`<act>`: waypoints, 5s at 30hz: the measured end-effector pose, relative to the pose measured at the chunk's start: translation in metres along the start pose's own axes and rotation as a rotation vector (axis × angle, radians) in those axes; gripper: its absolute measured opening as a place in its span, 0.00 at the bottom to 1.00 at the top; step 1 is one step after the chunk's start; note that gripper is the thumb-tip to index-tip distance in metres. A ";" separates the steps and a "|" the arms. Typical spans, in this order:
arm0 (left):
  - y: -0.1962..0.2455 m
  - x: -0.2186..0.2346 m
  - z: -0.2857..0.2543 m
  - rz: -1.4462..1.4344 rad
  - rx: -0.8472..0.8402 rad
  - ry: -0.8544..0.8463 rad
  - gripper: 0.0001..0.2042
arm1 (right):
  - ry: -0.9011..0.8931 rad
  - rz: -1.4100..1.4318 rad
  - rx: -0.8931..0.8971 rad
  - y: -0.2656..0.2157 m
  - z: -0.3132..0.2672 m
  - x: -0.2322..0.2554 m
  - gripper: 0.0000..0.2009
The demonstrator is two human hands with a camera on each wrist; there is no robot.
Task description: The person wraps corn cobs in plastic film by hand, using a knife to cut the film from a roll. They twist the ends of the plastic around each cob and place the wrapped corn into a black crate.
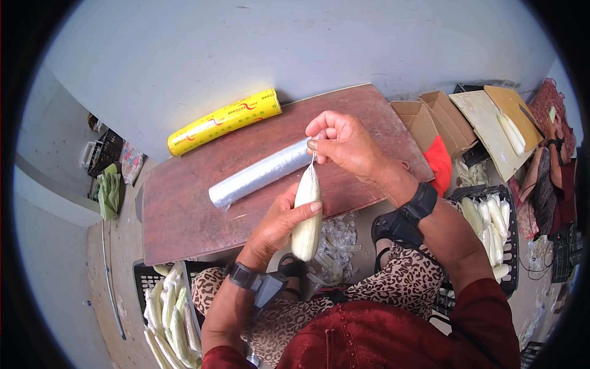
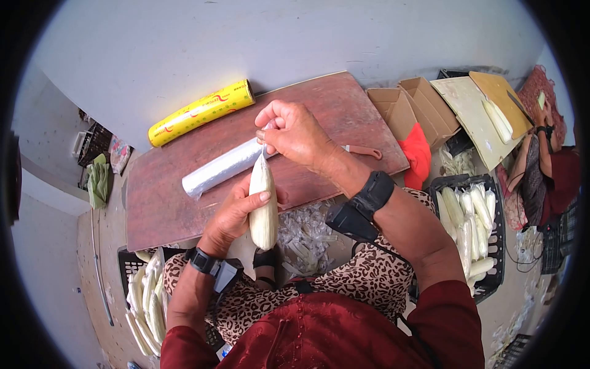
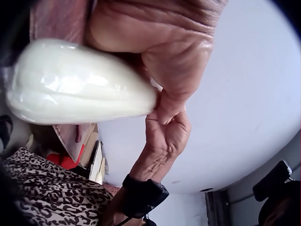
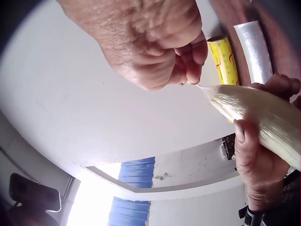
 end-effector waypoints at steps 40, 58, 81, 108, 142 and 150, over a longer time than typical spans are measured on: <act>-0.018 0.003 0.000 0.071 0.075 0.071 0.24 | 0.129 -0.361 -0.004 0.015 0.007 0.006 0.06; -0.016 0.005 -0.004 0.371 0.149 0.193 0.24 | 0.187 -0.175 -0.170 0.035 0.020 0.025 0.07; -0.023 0.010 -0.006 0.282 0.136 0.068 0.23 | 0.128 -0.208 -0.157 0.034 0.022 0.023 0.07; -0.077 0.018 -0.013 0.189 0.428 0.216 0.22 | -0.069 -0.672 -0.192 0.149 0.029 -0.001 0.05; -0.078 0.005 -0.038 1.103 0.573 0.130 0.39 | 0.058 -0.953 -0.001 0.154 0.010 0.039 0.06; -0.085 0.010 -0.041 1.128 0.544 0.126 0.39 | 0.272 -1.210 -0.545 0.152 -0.047 0.111 0.10</act>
Point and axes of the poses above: each hand's wrist, its own z-axis towards the middle knuckle, its own x-axis out of the back of the hand, y = z × x, the point moved 1 cm from there along z, towards the middle knuckle, and after that the axes turned 15 degrees about -y, right-handed, at the moved point
